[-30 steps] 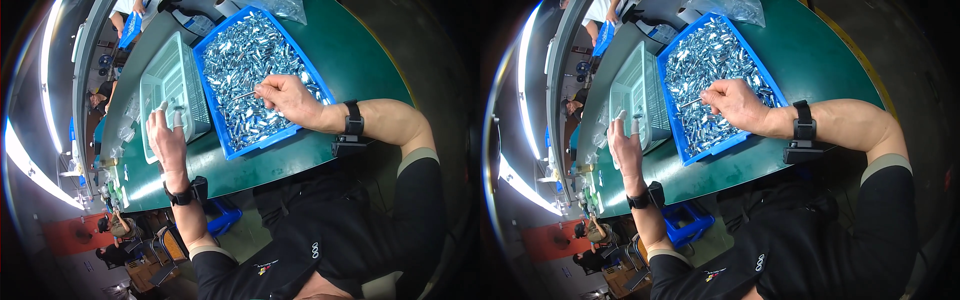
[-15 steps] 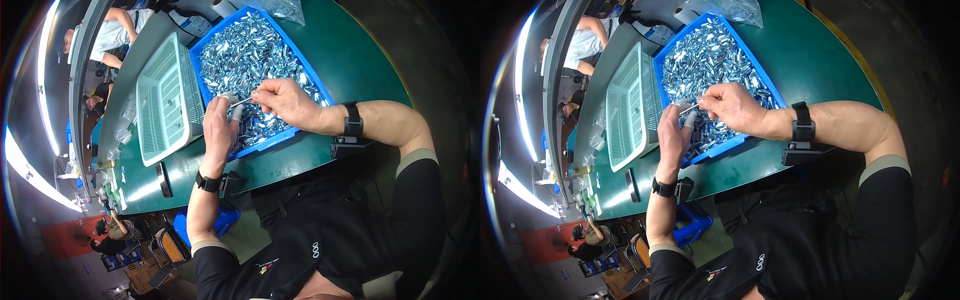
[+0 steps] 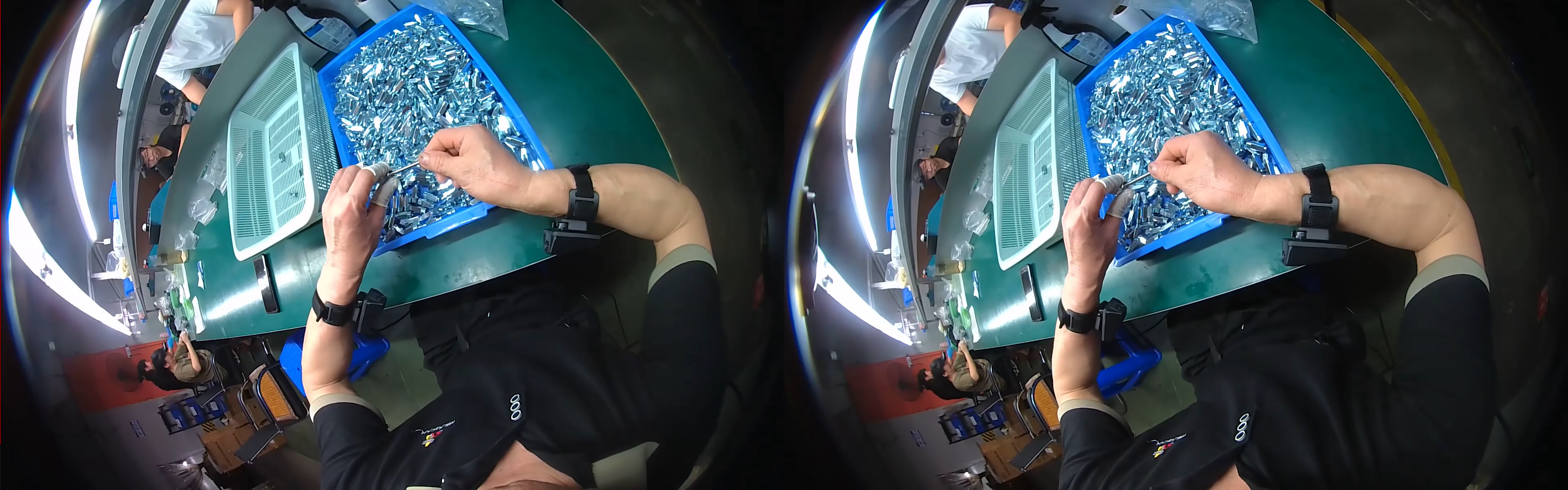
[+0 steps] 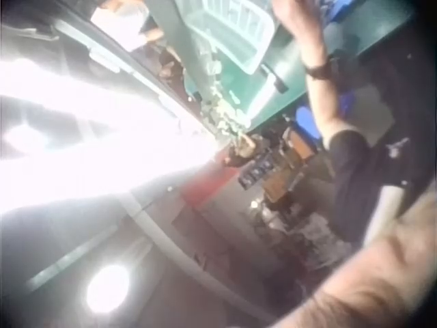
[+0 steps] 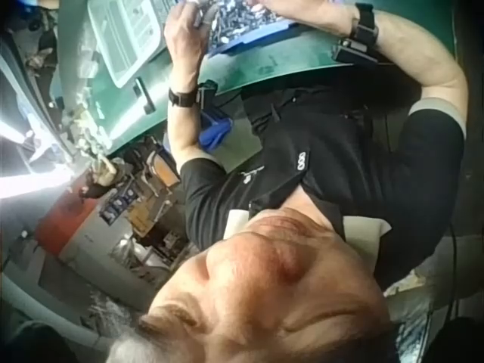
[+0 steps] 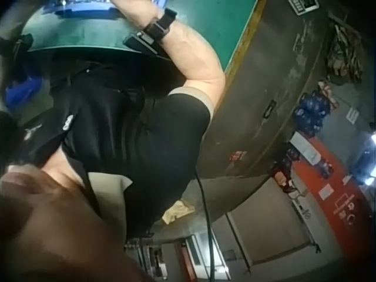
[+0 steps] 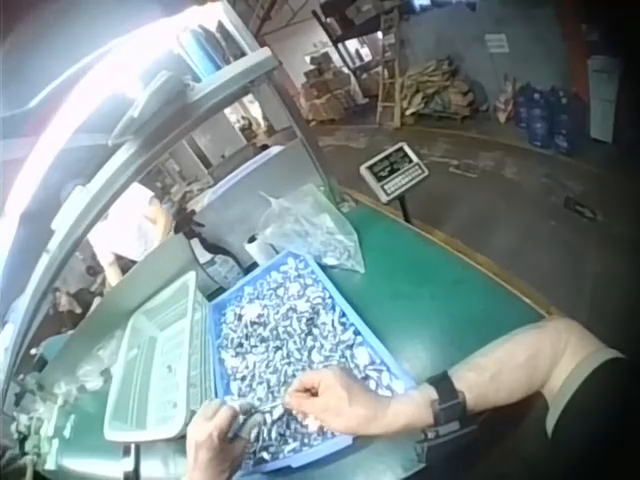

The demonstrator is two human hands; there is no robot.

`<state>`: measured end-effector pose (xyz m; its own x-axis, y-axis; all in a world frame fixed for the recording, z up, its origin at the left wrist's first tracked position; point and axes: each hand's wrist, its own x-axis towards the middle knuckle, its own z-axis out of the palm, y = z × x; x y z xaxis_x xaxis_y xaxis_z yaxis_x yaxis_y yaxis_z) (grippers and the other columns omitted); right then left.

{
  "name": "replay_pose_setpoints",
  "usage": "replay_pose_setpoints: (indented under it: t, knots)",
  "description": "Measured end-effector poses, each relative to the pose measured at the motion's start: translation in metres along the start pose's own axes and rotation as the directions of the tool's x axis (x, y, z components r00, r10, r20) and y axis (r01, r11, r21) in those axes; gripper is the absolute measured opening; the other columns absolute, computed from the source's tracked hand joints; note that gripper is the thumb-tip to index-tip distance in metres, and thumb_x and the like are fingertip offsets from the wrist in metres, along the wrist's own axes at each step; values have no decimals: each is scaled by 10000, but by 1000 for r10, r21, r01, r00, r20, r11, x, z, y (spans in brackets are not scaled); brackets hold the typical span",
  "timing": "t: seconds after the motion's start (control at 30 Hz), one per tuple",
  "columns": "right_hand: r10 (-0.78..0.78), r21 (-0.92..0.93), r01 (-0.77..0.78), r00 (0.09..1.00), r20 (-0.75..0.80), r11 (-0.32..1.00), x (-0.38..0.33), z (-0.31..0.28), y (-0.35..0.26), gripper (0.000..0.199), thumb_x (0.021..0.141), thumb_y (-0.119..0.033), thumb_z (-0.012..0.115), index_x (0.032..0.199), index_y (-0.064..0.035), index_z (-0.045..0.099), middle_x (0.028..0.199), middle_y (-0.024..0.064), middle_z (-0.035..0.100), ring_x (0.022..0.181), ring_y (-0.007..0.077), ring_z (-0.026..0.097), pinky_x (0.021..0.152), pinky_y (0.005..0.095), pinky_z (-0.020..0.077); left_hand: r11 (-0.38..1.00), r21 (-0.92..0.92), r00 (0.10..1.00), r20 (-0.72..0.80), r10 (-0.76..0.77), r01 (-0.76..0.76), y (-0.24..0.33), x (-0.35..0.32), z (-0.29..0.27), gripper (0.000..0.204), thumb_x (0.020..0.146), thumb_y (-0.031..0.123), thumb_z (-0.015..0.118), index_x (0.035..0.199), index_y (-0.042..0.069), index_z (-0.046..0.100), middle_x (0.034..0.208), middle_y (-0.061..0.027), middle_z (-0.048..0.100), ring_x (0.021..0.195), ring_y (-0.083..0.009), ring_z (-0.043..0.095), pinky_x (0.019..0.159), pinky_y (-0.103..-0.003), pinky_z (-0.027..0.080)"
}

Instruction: The person picks up a metal rod and a small metal component from a blue tray, slides the component onto the rod, and places the assembly into a white basket, repeating the process.

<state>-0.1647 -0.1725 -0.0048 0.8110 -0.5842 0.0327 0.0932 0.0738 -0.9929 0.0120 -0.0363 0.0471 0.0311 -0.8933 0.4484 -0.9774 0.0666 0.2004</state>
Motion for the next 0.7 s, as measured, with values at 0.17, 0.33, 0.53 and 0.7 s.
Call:
replay_pose_setpoints:
  t: [0.17,0.33,0.53,0.7]
  knots:
    - [14,-39,-12,999,39,999,0,1,3,277,1022,-251,644,898,-14,712,700,4,630,616,46,542,520,230,419,981,93,984,64,165,-170,6,7,-8,231,783,109,807,982,82,692,810,-67,578,768,-277,590,679,-389,500]
    - [26,-56,-18,991,134,998,-1,0,-1,431,1049,-351,597,801,-19,719,602,-5,606,544,43,521,498,233,409,977,74,980,48,195,-198,15,12,-1,226,774,105,804,965,88,685,806,-65,571,759,-266,585,664,-380,499]
    - [21,-56,-14,991,132,998,-4,2,-5,517,1061,-408,556,763,-16,714,570,0,598,540,59,531,511,250,425,988,29,986,76,151,-154,19,8,0,197,788,103,802,936,78,674,802,-71,579,748,-269,583,663,-381,496]
    - [-12,-11,12,1000,2,1000,-4,1,-4,498,1070,-405,545,781,-28,695,584,-24,568,548,39,503,506,227,404,977,164,991,5,134,-133,-5,2,-28,190,824,138,799,978,74,707,868,-93,630,813,-291,618,715,-396,511]
